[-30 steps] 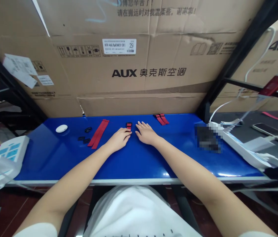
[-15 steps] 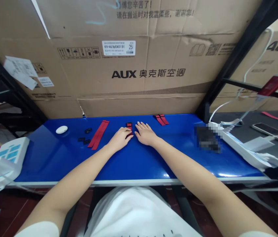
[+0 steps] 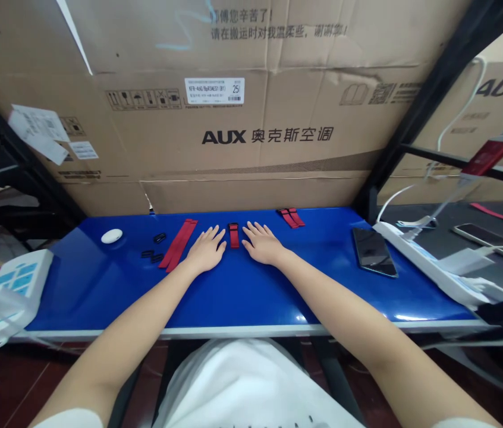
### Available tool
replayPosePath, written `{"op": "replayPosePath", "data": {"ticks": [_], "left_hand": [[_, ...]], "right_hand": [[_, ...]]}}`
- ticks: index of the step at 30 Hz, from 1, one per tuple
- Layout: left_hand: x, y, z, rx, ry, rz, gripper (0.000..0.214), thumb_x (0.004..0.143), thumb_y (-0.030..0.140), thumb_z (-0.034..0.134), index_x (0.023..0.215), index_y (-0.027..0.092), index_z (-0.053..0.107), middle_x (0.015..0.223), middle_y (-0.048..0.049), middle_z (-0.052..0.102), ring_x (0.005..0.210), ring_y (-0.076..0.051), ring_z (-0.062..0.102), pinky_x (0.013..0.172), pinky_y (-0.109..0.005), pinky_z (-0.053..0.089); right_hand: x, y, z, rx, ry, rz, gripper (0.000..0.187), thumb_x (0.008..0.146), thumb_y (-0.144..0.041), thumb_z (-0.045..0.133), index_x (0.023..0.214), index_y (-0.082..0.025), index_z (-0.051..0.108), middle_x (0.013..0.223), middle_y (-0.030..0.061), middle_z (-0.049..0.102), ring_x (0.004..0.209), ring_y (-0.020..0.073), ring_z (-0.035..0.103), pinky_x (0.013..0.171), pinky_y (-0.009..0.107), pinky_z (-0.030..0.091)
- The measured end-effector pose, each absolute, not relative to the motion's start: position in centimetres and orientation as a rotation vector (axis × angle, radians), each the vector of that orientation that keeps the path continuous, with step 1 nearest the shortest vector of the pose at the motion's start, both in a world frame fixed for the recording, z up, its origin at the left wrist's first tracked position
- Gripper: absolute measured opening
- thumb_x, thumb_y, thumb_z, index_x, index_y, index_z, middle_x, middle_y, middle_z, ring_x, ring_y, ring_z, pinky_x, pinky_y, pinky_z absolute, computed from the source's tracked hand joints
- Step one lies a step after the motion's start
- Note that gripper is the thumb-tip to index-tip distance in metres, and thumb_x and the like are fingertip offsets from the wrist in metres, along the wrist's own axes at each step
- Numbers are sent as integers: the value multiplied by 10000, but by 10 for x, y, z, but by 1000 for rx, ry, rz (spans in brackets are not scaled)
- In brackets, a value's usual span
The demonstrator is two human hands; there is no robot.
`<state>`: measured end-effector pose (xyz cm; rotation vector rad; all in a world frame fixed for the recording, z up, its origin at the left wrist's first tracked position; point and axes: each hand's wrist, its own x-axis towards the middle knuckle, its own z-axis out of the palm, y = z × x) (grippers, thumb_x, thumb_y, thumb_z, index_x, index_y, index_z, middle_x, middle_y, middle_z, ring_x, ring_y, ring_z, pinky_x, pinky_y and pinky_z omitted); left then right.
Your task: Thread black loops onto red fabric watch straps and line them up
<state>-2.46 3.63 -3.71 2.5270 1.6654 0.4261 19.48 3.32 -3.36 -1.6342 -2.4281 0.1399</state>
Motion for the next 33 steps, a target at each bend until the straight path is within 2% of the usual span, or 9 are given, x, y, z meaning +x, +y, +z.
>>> {"op": "replayPosePath", "data": {"ticks": [16,22,33], "left_hand": [[-23,35,-36,2524,1650,462,548,970,439,347,1438,176,453,1557,-132,313,1452,-322,248,1166,-506,201],[-24,37,-38,2537,1668,446,552,972,454,338,1446,190,442,1565,-113,308,1454,-310,245,1175,-476,191],[-24,35,-36,2534,1675,425,553,975,442,333,1447,174,439,1563,-125,302,1453,-312,250,1169,-490,204]], "right_hand": [[195,37,-37,-1635,-2432,150,635,978,-482,243,1517,-152,308,1602,97,197,1483,297,158,1199,472,125],[195,36,-37,-1633,-2431,145,636,978,-485,239,1514,-150,313,1601,98,202,1481,298,164,1200,475,125],[195,34,-34,-1639,-2434,145,641,980,-492,242,1515,-147,310,1600,102,205,1481,295,166,1199,471,127]]}}
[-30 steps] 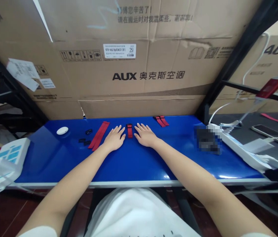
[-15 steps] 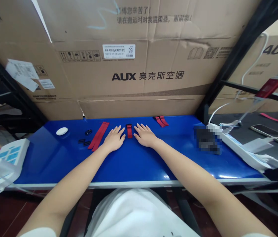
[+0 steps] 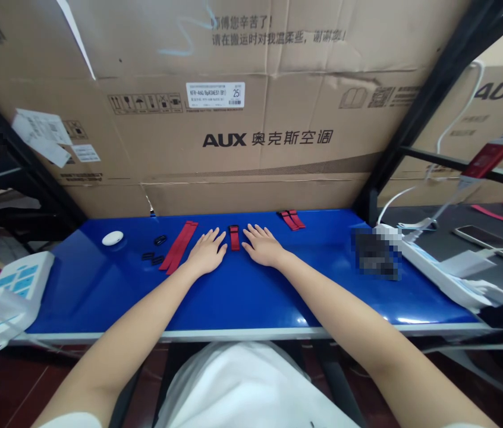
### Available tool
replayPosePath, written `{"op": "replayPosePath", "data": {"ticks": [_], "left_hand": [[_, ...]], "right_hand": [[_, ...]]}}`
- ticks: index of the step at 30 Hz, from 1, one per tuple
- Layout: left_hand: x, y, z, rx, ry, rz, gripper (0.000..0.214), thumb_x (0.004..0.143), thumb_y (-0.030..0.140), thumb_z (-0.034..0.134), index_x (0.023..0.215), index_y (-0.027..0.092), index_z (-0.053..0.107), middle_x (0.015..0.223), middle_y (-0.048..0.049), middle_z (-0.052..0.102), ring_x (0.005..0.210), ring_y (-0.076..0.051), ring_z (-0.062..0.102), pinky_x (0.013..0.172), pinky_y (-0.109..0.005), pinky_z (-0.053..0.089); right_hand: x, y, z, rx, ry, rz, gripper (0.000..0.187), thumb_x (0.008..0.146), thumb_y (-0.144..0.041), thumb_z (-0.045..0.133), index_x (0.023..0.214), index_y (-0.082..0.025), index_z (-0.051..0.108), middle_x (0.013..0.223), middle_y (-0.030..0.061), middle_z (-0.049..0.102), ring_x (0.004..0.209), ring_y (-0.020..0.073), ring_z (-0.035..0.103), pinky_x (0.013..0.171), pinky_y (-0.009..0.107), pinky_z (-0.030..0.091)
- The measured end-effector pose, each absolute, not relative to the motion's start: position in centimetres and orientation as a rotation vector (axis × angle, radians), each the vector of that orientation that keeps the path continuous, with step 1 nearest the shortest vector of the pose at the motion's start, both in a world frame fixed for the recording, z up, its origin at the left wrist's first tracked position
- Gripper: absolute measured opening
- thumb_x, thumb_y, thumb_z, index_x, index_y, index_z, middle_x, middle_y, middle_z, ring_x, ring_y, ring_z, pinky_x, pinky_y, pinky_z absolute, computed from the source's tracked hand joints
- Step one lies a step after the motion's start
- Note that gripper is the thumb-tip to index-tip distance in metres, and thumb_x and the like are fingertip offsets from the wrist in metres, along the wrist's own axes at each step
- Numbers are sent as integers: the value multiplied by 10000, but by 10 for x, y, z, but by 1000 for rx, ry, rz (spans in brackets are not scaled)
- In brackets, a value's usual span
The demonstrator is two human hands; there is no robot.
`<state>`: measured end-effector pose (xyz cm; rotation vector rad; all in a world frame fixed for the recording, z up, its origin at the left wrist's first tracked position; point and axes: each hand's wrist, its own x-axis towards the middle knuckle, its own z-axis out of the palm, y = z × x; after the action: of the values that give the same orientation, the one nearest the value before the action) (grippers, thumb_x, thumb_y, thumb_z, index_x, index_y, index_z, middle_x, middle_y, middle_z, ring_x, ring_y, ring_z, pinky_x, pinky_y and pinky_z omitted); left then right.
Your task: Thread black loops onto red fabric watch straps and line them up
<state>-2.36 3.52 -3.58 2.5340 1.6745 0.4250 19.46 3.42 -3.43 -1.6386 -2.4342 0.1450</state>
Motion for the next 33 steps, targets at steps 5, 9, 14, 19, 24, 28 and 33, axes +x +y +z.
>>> {"op": "replayPosePath", "data": {"ticks": [5,9,14,19,24,28,33], "left_hand": [[-22,34,-33,2546,1726,312,579,983,462,285,1477,179,392,1582,-96,267,1465,-287,221,1186,-451,180],[-21,33,-31,2556,1734,282,589,984,463,268,1483,171,383,1585,-100,262,1466,-289,218,1187,-442,178],[-21,32,-31,2556,1739,287,587,984,464,269,1481,176,387,1584,-99,266,1466,-289,219,1187,-442,174],[-21,32,-30,2550,1738,279,594,983,466,260,1488,177,376,1588,-94,260,1467,-286,213,1191,-434,167],[-19,27,-28,2511,1793,273,603,974,490,261,1489,200,380,1595,-96,242,1475,-299,182,1192,-473,142],[-17,18,-27,2297,2154,344,666,922,606,308,1467,239,420,1615,-116,161,1471,-415,78,1136,-658,50],[-19,14,-26,2188,2224,346,701,914,617,295,1475,210,400,1607,-157,168,1452,-447,127,1099,-694,144]], "right_hand": [[194,33,-32,-1649,-2437,163,644,980,-495,237,1518,-146,303,1602,100,197,1485,287,154,1202,462,110],[195,34,-33,-1643,-2434,171,643,977,-489,247,1517,-146,305,1602,100,196,1484,292,155,1201,468,115],[195,34,-34,-1637,-2433,171,643,976,-489,252,1516,-144,308,1602,103,199,1482,296,159,1201,472,117],[195,35,-33,-1636,-2429,170,638,979,-487,260,1513,-144,313,1600,106,203,1482,297,161,1200,476,121],[194,31,-31,-1623,-2421,154,621,983,-465,281,1501,-127,337,1589,131,232,1472,320,191,1189,502,151],[190,22,-26,-1462,-2467,16,562,966,-322,349,1491,-122,350,1578,151,262,1438,355,265,1140,535,244],[180,11,-20,-1147,-2609,-64,549,874,-147,424,1422,-141,464,1505,136,415,1342,296,421,1094,441,333]]}}
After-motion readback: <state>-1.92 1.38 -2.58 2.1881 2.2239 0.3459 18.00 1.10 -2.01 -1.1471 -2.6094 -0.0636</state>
